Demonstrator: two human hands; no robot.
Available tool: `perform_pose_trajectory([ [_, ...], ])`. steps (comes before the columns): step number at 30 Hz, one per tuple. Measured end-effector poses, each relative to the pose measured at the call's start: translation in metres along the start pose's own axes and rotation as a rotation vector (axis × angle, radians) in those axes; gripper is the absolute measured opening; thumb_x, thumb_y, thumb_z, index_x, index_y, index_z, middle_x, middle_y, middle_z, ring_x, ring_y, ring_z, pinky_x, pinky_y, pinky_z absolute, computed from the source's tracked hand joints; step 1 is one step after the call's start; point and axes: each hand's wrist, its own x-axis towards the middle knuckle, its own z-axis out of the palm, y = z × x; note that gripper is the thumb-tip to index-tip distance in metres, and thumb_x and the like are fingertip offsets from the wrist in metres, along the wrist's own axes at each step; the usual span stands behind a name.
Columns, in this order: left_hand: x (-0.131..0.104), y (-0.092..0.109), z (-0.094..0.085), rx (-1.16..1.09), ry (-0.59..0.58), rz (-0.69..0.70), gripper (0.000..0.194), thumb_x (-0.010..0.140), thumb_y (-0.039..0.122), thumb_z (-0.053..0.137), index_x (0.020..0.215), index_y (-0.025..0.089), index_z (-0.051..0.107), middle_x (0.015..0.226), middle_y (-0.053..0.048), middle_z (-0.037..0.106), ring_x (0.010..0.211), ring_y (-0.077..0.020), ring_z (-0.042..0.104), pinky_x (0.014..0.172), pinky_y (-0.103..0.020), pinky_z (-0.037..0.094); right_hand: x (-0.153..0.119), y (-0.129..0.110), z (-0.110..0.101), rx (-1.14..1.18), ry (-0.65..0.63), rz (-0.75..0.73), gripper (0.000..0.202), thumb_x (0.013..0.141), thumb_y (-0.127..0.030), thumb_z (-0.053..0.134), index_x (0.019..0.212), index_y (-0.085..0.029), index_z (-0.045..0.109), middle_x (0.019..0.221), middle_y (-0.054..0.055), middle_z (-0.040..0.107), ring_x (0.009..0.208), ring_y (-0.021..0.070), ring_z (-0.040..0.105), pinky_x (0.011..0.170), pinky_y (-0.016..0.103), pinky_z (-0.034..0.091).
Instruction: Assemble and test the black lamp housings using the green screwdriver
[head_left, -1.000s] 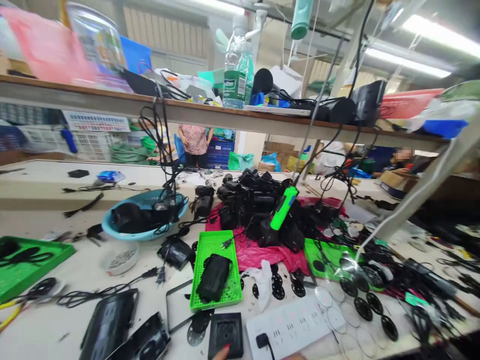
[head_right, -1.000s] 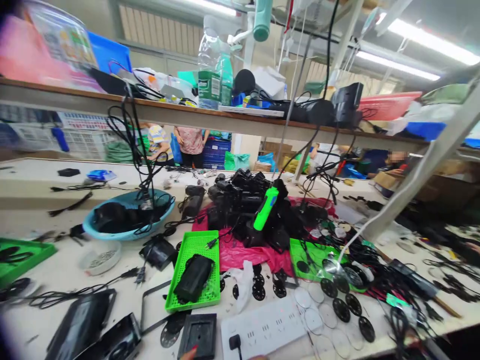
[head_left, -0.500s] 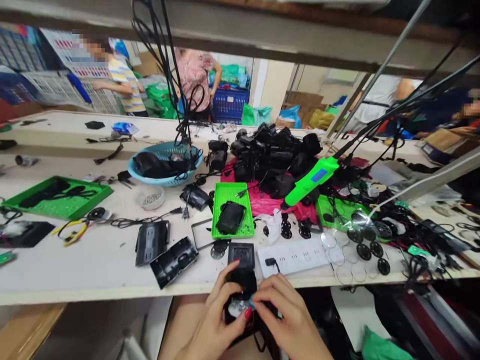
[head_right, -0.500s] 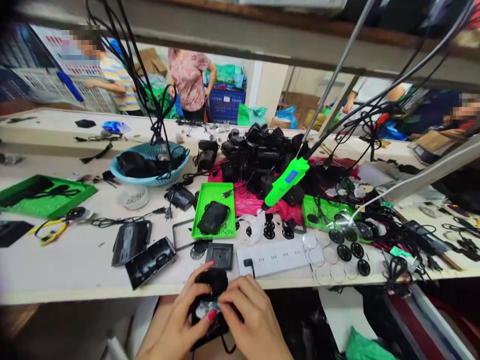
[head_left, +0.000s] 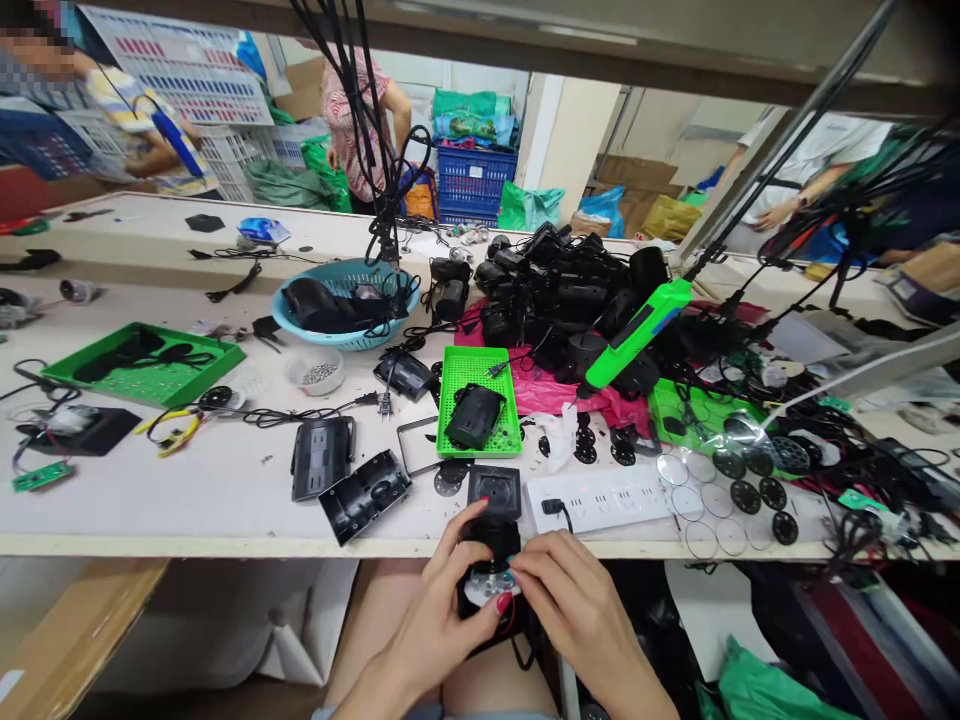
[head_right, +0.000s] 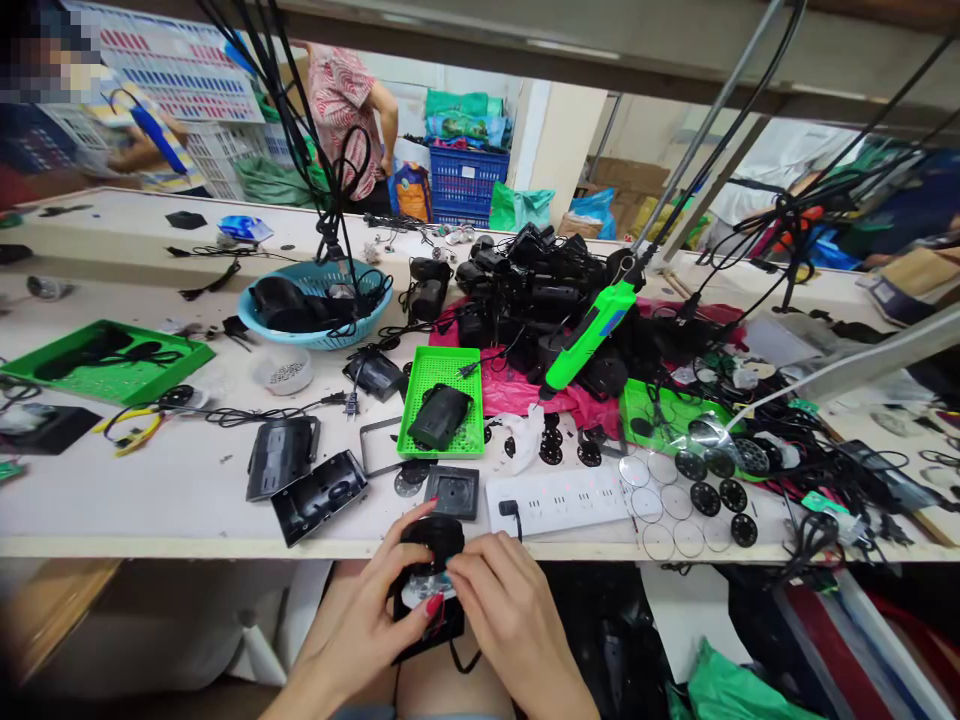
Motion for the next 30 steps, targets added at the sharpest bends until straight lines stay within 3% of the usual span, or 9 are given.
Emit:
perform_pose_trajectory([
  [7, 0.002, 0.004, -0.003, 0.011, 0.014, 0.028, 0.018, 0.089, 0.022, 0.057, 0.107, 0.021, 0.057, 0.154, -0.018, 0.037, 0.142, -0.0285, 0.038, 0.113, -0.045, 0.037, -0.002, 0.005, 0.006, -0.127, 0.089, -0.17, 0.019, 0.09, -0.008, 0.059, 0.105, -0.019, 0.06, 0.085, 0.006, 0.066, 0.073, 0.0177, 0.058, 0.062, 0.033, 0.05],
  [16, 0.005, 0.005, -0.008, 0.004, -0.017, 0.075, 0.022, 0.087, 0.021, 0.06, 0.109, 0.022, 0.056, 0.156, -0.018, 0.031, 0.143, -0.0286, 0.038, 0.112, -0.044, 0.038, 0.003, 0.005, 0.004, -0.097, 0.147, -0.218, 0.016, 0.089, -0.006, 0.059, 0.101, -0.016, 0.063, 0.083, 0.007, 0.066, 0.072, 0.017, 0.058, 0.061, 0.031, 0.048],
  [30, 0.006, 0.007, -0.005, -0.067, -0.011, 0.027, 0.019, 0.088, 0.024, 0.061, 0.106, 0.023, 0.055, 0.155, -0.017, 0.034, 0.144, -0.0269, 0.036, 0.115, -0.044, 0.033, 0.003, 0.015, 0.004, 0.085, 0.087, -0.091, 0.017, 0.091, -0.004, 0.058, 0.101, -0.018, 0.058, 0.09, 0.006, 0.06, 0.083, 0.0164, 0.057, 0.071, 0.031, 0.05],
])
